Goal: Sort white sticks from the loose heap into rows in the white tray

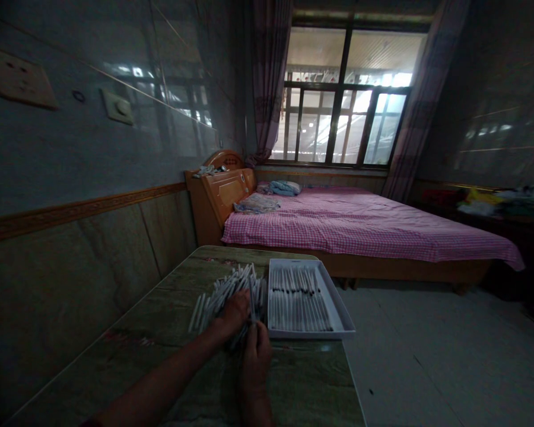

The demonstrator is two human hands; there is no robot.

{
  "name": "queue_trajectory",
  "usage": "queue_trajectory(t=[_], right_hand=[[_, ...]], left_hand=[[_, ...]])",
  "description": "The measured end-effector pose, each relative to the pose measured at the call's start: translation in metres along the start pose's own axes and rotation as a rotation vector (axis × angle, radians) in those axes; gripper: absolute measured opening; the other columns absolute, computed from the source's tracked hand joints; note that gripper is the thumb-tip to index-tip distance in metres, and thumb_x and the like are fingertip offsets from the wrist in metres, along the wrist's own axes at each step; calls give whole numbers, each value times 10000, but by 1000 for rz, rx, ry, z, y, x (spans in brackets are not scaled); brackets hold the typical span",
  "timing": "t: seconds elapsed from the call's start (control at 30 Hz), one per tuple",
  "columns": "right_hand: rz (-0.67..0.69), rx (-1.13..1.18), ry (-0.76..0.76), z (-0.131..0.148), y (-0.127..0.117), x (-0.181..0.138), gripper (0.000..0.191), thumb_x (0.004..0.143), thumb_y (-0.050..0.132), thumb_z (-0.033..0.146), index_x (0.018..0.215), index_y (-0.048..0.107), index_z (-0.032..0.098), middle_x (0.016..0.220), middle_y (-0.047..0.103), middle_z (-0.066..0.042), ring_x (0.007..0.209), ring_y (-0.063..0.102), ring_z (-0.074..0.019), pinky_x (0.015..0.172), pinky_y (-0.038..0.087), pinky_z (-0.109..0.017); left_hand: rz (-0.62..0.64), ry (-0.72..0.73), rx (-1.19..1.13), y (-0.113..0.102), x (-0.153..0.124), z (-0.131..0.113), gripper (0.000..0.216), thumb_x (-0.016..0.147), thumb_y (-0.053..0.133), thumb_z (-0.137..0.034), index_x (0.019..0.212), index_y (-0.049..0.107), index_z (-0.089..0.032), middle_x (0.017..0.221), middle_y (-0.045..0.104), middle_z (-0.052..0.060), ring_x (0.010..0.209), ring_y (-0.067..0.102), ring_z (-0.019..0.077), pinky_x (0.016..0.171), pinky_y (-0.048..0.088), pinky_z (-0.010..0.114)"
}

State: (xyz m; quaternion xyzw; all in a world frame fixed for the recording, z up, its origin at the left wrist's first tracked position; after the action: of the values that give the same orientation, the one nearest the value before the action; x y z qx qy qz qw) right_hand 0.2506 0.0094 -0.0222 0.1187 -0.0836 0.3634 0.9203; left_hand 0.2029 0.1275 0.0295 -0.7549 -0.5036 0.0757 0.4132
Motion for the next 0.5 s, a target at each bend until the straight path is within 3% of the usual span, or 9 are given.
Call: queue_trajectory(t=[0.13, 0.27, 0.37, 0.5], right_hand=[[-19, -2, -2, 0, -1, 0, 568, 823, 517, 679, 916, 701, 150, 876, 732, -79, 819, 658, -208, 745, 504, -280], [-42, -71, -34, -3, -2, 0, 596, 801, 542, 690, 948, 729, 143, 926, 752, -100, 860, 679, -229, 756, 515, -289], [4, -138, -76, -4, -2, -1, 555, 831, 536, 648, 969, 748, 153, 961, 759, -103, 878, 698, -234, 765, 529, -291], [139, -222, -149, -4, 3, -5, 488, 858, 535, 580, 1017, 752, 173, 990, 760, -99, 914, 710, -237, 809, 543, -306]], left_hand=[[11, -1, -71, -7, -10, -7, 182, 681, 573, -107, 818, 631, -211, 854, 725, 90, 903, 678, 257, 857, 487, 348], [-68, -133, -461, -24, -30, -2, 137, 735, 584, -247, 865, 583, -205, 813, 698, 35, 778, 691, 206, 659, 533, 288], [-127, -258, -678, -42, -49, 17, 265, 697, 646, -395, 860, 590, -193, 773, 683, 21, 634, 678, 200, 483, 501, 262], [-239, -274, -654, -75, -69, 54, 317, 658, 690, -401, 868, 672, -165, 777, 716, 34, 655, 674, 193, 527, 509, 259]])
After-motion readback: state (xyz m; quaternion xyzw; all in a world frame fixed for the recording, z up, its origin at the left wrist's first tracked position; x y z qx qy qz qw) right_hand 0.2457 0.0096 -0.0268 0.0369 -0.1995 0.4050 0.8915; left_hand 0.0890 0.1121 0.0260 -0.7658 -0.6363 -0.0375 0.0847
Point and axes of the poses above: each hand's wrist, its own x-axis towards the middle knuckle, its own y-axis out of the palm, z = x × y, the point moved 3 cm from there along x, towards the middle knuckle
